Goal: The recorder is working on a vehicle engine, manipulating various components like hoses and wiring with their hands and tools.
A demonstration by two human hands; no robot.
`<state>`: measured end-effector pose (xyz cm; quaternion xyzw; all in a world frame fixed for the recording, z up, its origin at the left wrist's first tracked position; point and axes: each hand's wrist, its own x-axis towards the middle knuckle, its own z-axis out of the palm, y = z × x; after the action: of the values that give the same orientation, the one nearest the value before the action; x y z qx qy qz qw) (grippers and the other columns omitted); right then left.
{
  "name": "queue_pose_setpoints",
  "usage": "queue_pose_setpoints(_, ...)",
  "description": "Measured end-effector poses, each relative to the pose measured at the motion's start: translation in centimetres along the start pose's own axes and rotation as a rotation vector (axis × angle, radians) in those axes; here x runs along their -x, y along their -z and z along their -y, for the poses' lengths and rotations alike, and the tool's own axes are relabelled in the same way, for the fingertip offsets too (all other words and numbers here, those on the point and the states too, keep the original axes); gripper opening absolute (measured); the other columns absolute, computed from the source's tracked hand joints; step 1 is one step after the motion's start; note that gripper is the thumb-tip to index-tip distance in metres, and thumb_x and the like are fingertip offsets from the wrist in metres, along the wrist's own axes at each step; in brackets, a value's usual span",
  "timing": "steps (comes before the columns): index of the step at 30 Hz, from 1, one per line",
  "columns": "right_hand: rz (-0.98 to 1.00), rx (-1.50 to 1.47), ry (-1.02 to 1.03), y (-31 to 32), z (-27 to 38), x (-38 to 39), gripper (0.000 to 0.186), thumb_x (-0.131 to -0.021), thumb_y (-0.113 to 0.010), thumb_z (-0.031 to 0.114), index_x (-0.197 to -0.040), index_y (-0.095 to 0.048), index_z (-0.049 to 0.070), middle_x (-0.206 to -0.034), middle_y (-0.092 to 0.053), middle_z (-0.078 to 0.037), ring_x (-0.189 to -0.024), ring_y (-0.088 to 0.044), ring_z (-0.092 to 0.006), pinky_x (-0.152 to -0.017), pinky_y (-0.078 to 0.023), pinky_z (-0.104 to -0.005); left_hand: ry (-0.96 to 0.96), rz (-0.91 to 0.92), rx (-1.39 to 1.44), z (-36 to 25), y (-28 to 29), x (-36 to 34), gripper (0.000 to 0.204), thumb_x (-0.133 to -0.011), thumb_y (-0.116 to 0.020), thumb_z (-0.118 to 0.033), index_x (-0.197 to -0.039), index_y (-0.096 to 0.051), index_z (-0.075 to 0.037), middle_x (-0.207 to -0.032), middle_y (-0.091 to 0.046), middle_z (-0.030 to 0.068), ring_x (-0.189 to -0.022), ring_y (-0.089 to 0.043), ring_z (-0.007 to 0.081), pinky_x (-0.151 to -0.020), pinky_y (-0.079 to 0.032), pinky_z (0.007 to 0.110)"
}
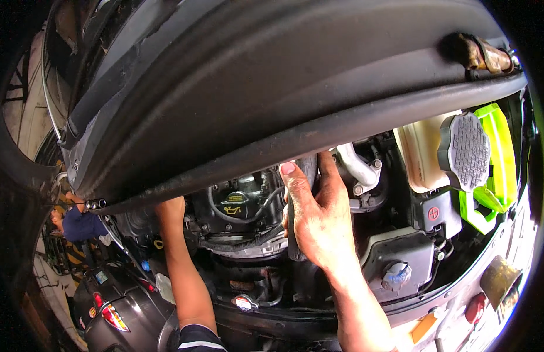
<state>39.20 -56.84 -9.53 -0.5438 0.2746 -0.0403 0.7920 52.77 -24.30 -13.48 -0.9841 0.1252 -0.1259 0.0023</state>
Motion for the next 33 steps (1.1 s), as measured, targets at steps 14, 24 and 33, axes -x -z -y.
queue_pose_setpoints(14, -0.019, 0.112, -0.023, -0.2, 0.1, 0.1, 0.075, -0.105, -0.061, 0.041, -0.148, -0.04, -0.016, -0.127, -0.063, -0.042, -0.128, -0.062, -0.0476, -0.109, -0.046, -0.0465, 0.062, 0.007, -0.319, 8.3, 1.5, 0.1, 0.032, -0.103, -0.055, -0.015, -0.125, -0.067, 0.005, -0.121, -0.068, 0.0299, -0.118, -0.061, 0.0491, -0.1, -0.047, 0.058)
queue_pose_setpoints(24, -0.03, 0.057, 0.121, -0.4, -0.3, 0.2, 0.077, -0.105, -0.061, 0.042, -0.149, -0.039, -0.018, -0.128, -0.062, -0.042, -0.129, -0.062, -0.0467, -0.11, -0.046, -0.0441, -0.019, 0.063, 0.034, 5.6, -0.3, 0.3, 0.035, -0.108, -0.047, -0.016, -0.128, -0.061, 0.009, -0.13, -0.062, 0.0351, -0.12, -0.056, 0.0543, -0.101, -0.044, 0.057)
queue_pose_setpoints(33, -0.078, 0.13, 0.085, -0.4, -0.3, 0.1, 0.062, -0.106, -0.066, 0.031, -0.15, -0.047, -0.008, -0.126, -0.068, -0.018, -0.109, -0.064, -0.0175, -0.096, -0.05, -0.0291, 0.025, 0.136, 0.033, 1.9, 1.4, 0.1, 0.035, -0.109, -0.05, -0.018, -0.128, -0.061, 0.009, -0.13, -0.062, 0.0338, -0.121, -0.057, 0.0529, -0.102, -0.044, 0.056)
